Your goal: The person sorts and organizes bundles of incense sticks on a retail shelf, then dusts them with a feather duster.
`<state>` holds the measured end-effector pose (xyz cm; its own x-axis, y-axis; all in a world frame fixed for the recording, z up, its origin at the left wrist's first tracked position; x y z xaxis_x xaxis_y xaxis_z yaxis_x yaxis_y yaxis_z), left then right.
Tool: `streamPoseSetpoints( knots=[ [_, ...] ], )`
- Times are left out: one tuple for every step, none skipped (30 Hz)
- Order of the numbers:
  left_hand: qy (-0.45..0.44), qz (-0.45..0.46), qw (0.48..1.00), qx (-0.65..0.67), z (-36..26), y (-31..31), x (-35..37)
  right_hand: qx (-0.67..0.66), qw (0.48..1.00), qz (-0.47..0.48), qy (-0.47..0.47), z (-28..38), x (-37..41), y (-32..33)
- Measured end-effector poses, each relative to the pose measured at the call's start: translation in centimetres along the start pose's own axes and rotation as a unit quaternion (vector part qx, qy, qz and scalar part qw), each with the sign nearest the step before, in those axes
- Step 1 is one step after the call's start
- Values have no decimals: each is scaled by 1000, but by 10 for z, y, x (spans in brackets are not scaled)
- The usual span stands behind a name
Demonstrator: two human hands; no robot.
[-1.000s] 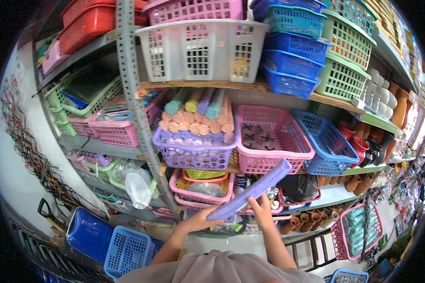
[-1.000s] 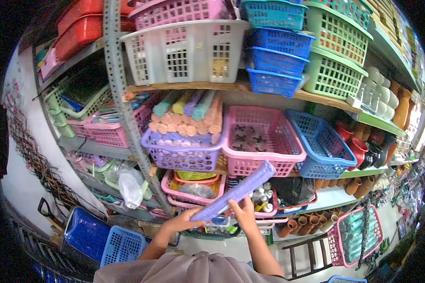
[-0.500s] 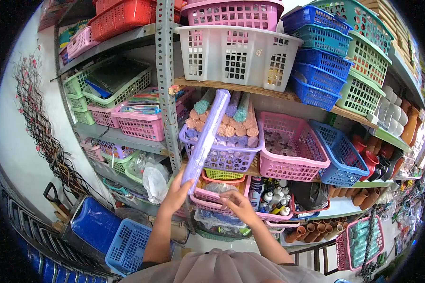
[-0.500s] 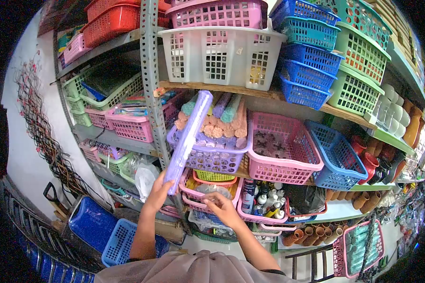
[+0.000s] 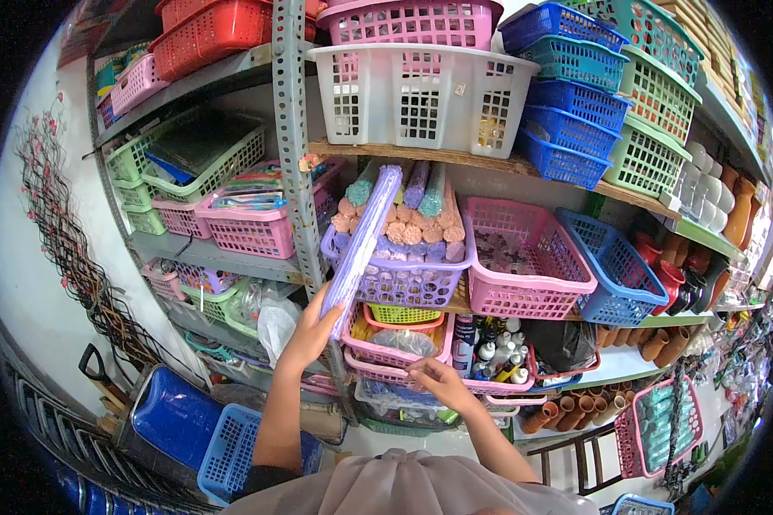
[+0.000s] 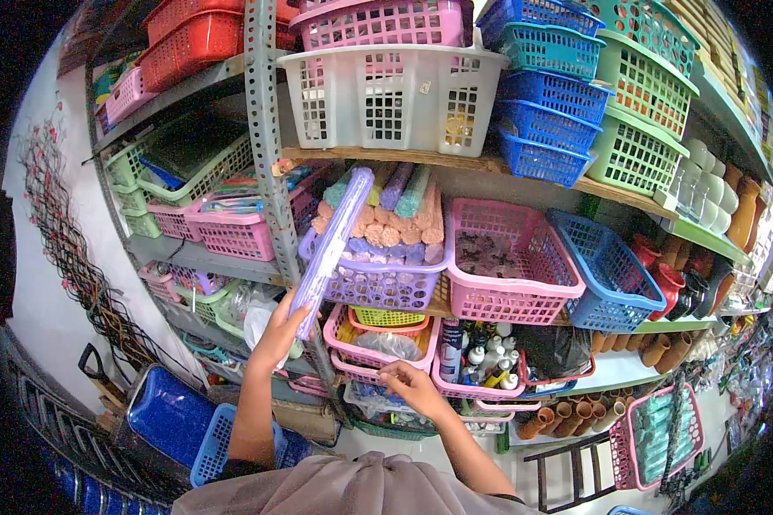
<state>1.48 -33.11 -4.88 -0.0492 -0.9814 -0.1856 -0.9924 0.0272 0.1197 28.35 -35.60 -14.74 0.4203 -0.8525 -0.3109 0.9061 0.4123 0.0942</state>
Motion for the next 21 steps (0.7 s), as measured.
streamPoseSetpoints(
  knots=[
    [11,-6,1000,15,-12,-2,-1,0,1000,0,1,-1,0,-2],
    [22,-11,999,31,-23,-5,-4,-1,1000,0,0,-1,0,-3],
    [21,-10,999,30,-31,-6,-8,-3,1000,0,-1,-1,0,-4],
    [20,-24,999,23,-38,-8,-14,-3,1000,-3,0,0,0,-4],
    [19,-38,999,15,-44,-8,-21,7,1000,-2,3,1,0,-4],
    [25,-48,998,-19,-45,-5,-31,16,1000,-2,4,2,0,-5],
    [27,-45,998,-21,-46,0,-44,14,1000,-5,2,4,-1,-4],
    [-12,-78,989,-122,-47,5,-57,43,999,-9,22,9,-4,-2],
    [-51,-109,968,-221,-52,9,-68,73,996,-12,43,14,-8,0],
    [-50,-107,968,-222,-58,8,-74,82,996,-25,20,18,-12,3],
    [-66,-131,962,-229,-65,7,-81,81,996,-27,20,25,-18,6],
    [-83,-155,956,-236,-73,4,-87,122,991,-30,45,36,-25,10],
    [-84,-153,956,-235,-81,-1,-91,162,984,-33,70,47,-32,14],
    [-97,-176,946,-253,-89,-7,-94,167,981,-54,87,60,-40,14],
    [-109,-200,936,-269,-94,-11,-99,206,972,-52,101,75,-47,17],
    [-128,-205,925,-292,-97,-14,-107,223,966,-52,120,82,-57,22],
    [-127,-206,926,-291,-99,-15,-115,238,960,-51,139,88,-67,26],
    [-95,-196,924,-315,-102,-16,-123,258,953,-60,149,103,-76,28],
    [-63,-185,920,-339,-104,-17,-129,279,941,-63,181,104,-89,34],
    [-63,-186,920,-340,-101,-18,-135,280,936,-65,202,109,-100,38],
    [-109,-206,903,-360,-98,-18,-145,282,930,-67,226,114,-113,43]
  ],
)
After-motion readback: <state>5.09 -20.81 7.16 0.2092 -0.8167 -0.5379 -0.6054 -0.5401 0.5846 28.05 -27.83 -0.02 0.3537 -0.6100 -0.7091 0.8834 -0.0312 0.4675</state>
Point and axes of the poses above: each hand's wrist, its own x-axis away from the middle knuckle, its own y-axis out of the back of the hand, z = x × y, the point moved 1 cm from there along -x, towards the middle knuckle, and after that the axes turned 8 degrees about y, right-handed, at the moved point
